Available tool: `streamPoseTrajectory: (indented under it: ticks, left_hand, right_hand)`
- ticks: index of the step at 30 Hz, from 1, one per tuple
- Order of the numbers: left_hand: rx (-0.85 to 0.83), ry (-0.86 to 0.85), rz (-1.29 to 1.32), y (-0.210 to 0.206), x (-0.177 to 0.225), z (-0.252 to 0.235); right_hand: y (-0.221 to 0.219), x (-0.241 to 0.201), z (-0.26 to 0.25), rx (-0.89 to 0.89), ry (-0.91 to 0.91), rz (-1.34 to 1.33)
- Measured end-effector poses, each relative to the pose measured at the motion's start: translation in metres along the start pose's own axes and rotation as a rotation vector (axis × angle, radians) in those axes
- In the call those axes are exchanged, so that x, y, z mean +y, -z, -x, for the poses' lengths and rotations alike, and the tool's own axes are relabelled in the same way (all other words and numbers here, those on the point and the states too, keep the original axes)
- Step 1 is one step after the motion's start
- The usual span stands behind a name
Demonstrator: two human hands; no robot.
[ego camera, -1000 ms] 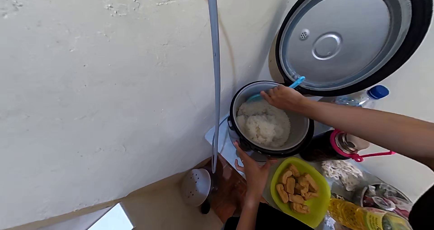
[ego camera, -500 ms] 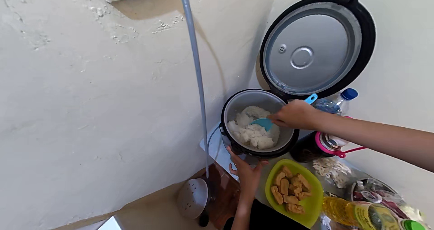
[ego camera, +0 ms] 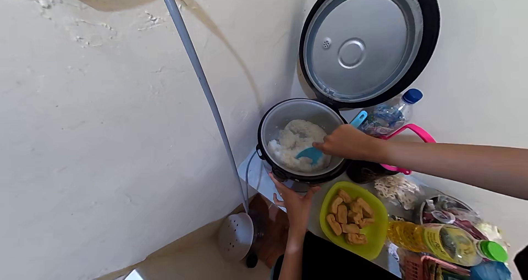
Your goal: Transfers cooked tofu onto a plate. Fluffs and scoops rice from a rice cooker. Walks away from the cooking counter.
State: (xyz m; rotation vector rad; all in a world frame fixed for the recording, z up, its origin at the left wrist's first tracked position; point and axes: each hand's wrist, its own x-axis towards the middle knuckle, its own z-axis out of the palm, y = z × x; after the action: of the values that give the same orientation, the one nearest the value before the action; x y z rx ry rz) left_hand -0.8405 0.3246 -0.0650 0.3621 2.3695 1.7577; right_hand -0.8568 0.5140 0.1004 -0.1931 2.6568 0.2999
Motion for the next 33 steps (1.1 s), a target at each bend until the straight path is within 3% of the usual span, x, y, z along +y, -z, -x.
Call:
streamPoseTrajectory:
  ticks: [4, 8, 13, 17, 21, 28, 32, 33]
  left_hand:
    - [0.000, 0.002, 0.013, 0.000, 0.000, -0.001]
    - [-0.001, 0.015, 0.018, 0.000, 0.001, 0.000]
    - [0.000, 0.016, -0.006, -0.001, -0.001, 0.001]
    - [0.007, 0.012, -0.030, -0.003, -0.001, 0.003]
    - [0.020, 0.008, -0.038, -0.004, 0.000, 0.004]
    - [-0.023, 0.048, -0.009, -0.003, 0.000, 0.003]
    - [-0.018, 0.045, -0.010, -0.003, 0.001, 0.002]
    - [-0.019, 0.041, -0.014, -0.003, 0.001, 0.002]
  right_hand:
    - [0.018, 0.011, -0.014, 0.070, -0.022, 0.112]
    - [0.034, 0.031, -0.028, 0.303, 0.085, 0.313]
    - [0.018, 0.044, -0.076, -0.027, 0.105, 0.539]
    - [0.008, 0.041, -0.080, -0.111, -0.073, 0.268]
    - [0.031, 0.048, -0.071, -0.239, -0.245, 0.044]
    - [0.020, 0.060, -0.048, -0.302, -0.080, -0.049]
    - [0.017, 0.043, -0.037, -0.254, 0.034, -0.112]
    - [0.029, 0.032, -0.034, -0.340, 0.023, -0.099]
